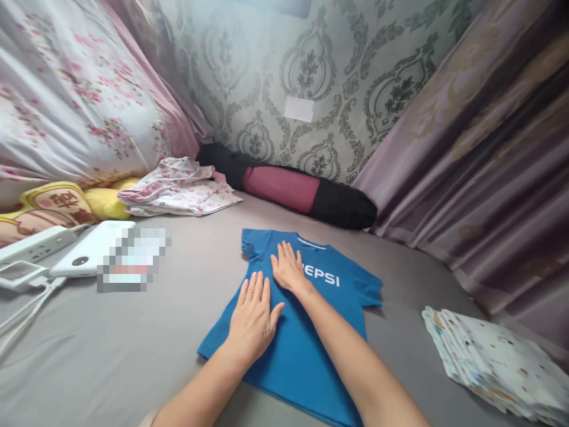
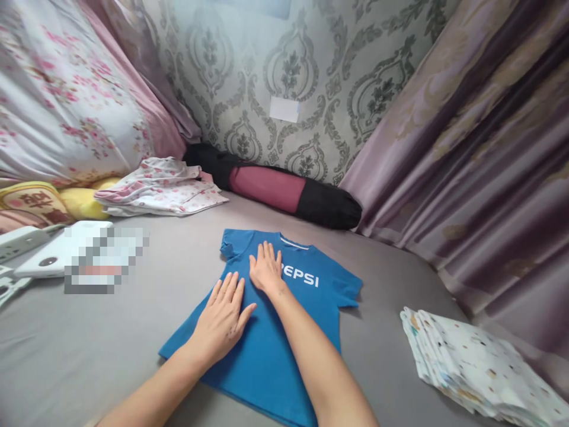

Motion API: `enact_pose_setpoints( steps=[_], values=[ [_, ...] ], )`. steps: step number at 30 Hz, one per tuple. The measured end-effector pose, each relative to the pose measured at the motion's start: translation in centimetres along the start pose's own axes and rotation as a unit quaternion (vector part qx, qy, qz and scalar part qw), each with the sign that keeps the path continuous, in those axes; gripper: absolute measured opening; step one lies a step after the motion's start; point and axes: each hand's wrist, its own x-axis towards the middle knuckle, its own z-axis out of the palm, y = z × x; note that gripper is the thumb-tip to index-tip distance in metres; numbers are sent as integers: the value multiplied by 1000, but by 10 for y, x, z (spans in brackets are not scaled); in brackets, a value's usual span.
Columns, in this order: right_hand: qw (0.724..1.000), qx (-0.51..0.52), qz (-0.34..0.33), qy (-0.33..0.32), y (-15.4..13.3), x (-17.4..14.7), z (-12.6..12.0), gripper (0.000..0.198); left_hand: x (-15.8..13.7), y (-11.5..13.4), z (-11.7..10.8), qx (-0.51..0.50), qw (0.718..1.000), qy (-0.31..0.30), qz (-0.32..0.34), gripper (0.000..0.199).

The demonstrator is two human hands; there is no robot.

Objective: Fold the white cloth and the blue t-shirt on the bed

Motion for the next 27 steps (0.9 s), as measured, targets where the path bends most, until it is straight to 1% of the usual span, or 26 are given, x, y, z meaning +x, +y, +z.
enact_pose_setpoints(
  steps=[3,7,10,13,18,22,24,27],
  values=[
    [1000,2,25,-1,3,16,1,65,-4,0,5,-2,999,-35,-14,70],
    [998,-9,61,4,16,43,-5,65,-6,4,1,-4,996,-78,-40,75],
    [996,-18,83,16,20,58,-6,64,-7,7,-1,-1,995,-87,-49,79],
    [995,-21,94,37,22,64,-2,63,-6,7,-1,7,995,-90,-53,81],
    [994,5,92,59,21,65,2,60,-4,3,-7,19,993,-105,-43,79],
    [990,98,87,52,28,64,-10,60,0,2,-17,29,993,-112,-33,78],
    [983,138,94,78,34,56,-18,60,1,3,-20,25,994,-104,-24,77],
    [979,134,100,118,46,28,-27,57,0,8,-21,8,996,-84,13,75]
  ],
)
